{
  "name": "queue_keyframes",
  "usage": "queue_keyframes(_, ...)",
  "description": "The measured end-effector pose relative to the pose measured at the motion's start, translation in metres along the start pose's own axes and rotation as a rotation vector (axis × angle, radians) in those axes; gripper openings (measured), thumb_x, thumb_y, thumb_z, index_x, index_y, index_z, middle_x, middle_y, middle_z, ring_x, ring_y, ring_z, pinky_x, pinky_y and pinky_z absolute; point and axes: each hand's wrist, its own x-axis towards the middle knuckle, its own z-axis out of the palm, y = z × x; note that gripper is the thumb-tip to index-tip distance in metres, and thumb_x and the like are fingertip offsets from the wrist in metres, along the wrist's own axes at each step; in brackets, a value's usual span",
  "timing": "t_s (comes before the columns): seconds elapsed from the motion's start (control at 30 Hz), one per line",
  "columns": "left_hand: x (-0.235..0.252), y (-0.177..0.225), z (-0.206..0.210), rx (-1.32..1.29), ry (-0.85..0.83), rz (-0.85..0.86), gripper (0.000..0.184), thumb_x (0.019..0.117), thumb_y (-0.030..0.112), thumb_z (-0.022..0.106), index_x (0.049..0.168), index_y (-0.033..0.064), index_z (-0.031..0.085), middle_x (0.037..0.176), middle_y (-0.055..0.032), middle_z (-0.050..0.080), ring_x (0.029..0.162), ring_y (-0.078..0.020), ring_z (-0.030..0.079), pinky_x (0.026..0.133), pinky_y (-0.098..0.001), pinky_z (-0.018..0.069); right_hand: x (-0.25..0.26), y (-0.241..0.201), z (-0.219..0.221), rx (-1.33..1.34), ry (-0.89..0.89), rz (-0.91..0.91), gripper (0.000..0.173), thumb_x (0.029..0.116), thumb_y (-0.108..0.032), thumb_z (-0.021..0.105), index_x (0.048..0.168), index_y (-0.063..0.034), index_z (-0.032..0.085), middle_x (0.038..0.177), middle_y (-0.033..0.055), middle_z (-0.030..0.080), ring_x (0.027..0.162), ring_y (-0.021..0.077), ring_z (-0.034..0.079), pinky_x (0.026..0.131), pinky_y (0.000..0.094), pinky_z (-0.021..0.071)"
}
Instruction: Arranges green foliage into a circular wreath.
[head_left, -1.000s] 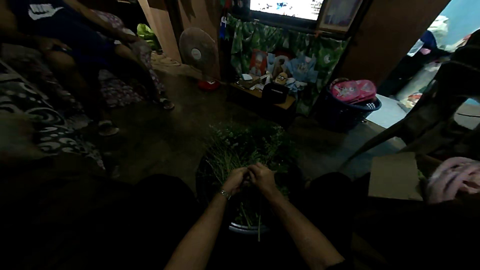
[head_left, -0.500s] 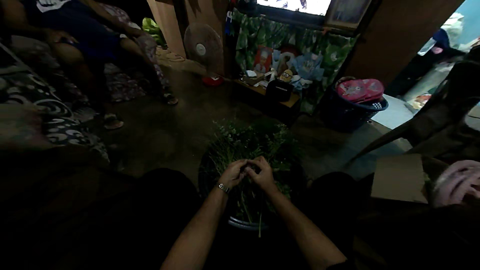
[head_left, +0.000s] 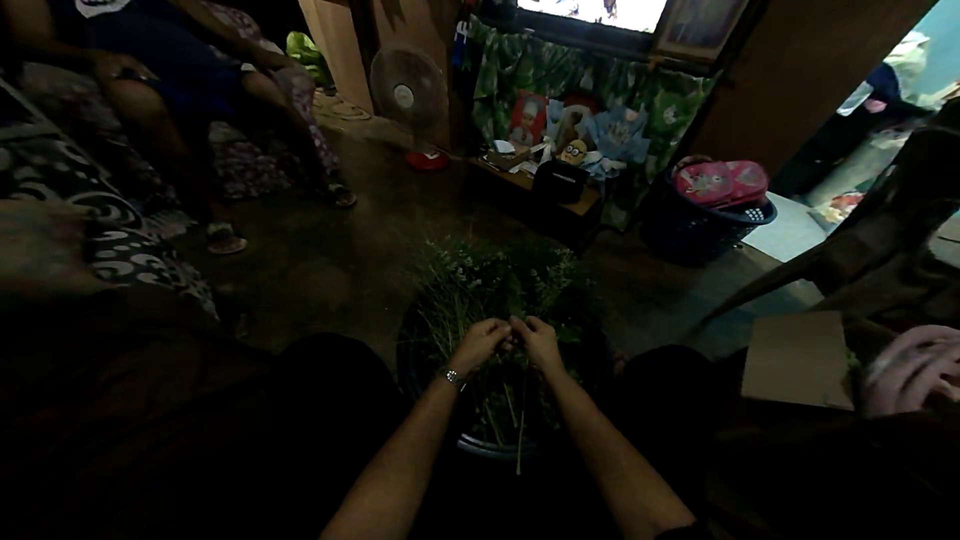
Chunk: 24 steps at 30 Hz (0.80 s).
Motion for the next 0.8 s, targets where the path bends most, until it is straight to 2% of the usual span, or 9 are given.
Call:
queue_keyframes(0.07, -0.001, 0.002, 0.001, -0.011, 0.001, 0.005, 0.02, 0.1036, 0.011, 0.059, 0.116, -0.0044, 0.062, 0.094, -0.0041, 0.068, 0.078, -0.0068, 0.066, 0.077, -0.024, 0.0568, 0.0, -0.002, -0.002, -0.006, -0.001, -0.012, 0.026, 0.103, -0.02, 0.064, 0.103, 0.0062, 0.066, 0.082, 0.0089, 0.066, 0.069, 0.0107, 0.064, 0.068, 0.0278, 0.0572)
queue_keyframes(0.27, -0.002, 0.002, 0.001, -0.034, 0.05, 0.023, 0.019, 0.105, 0.011, 0.056, 0.112, -0.0049, 0.063, 0.093, -0.0055, 0.069, 0.079, -0.0091, 0.069, 0.078, -0.0268, 0.0591, -0.002, -0.005, -0.005, -0.072, -0.06, -0.071, 0.029, 0.1062, -0.022, 0.058, 0.103, 0.0057, 0.066, 0.084, 0.0079, 0.066, 0.072, 0.0094, 0.064, 0.071, 0.0275, 0.0568)
queue_keyframes(0.37, -0.001, 0.001, -0.002, 0.041, 0.087, 0.046, 0.02, 0.1032, 0.012, 0.06, 0.113, -0.004, 0.066, 0.099, -0.0072, 0.069, 0.083, -0.0086, 0.068, 0.08, -0.0264, 0.0582, -0.005, -0.012, -0.007, -0.125, -0.098, -0.099, 0.032, 0.1022, -0.02, 0.065, 0.119, 0.0072, 0.064, 0.098, 0.0139, 0.069, 0.079, 0.0138, 0.069, 0.075, 0.0306, 0.06)
queue_keyframes(0.47, -0.001, 0.002, -0.001, 0.079, 0.112, 0.069, 0.02, 0.1026, 0.014, 0.062, 0.111, -0.0032, 0.068, 0.099, -0.0068, 0.07, 0.084, -0.0068, 0.067, 0.081, -0.0252, 0.0577, -0.005, -0.015, -0.008, -0.284, -0.08, -0.172, 0.035, 0.0985, -0.018, 0.069, 0.121, 0.0081, 0.063, 0.104, 0.0184, 0.068, 0.087, 0.0179, 0.067, 0.081, 0.0335, 0.0571)
queue_keyframes(0.63, 0.002, -0.005, 0.001, 0.032, 0.14, 0.07, 0.017, 0.1002, 0.008, 0.065, 0.111, -0.0049, 0.068, 0.098, -0.0087, 0.07, 0.084, -0.0083, 0.068, 0.082, -0.0259, 0.0579, -0.004, -0.013, -0.005, -0.299, -0.045, -0.183, 0.022, 0.1002, -0.01, 0.064, 0.112, 0.0085, 0.065, 0.089, 0.0154, 0.068, 0.075, 0.0144, 0.069, 0.072, 0.0306, 0.0598)
queue_keyframes(0.8, 0.002, -0.008, 0.001, 0.013, 0.136, 0.076, 0.015, 0.0989, 0.004, 0.065, 0.111, -0.0049, 0.067, 0.095, -0.0095, 0.069, 0.08, -0.0098, 0.068, 0.079, -0.0266, 0.0588, -0.004, -0.015, -0.008, -0.294, -0.088, -0.135, 0.028, 0.0989, -0.009, 0.066, 0.122, 0.0066, 0.063, 0.099, 0.0195, 0.069, 0.079, 0.0197, 0.07, 0.076, 0.0359, 0.0608)
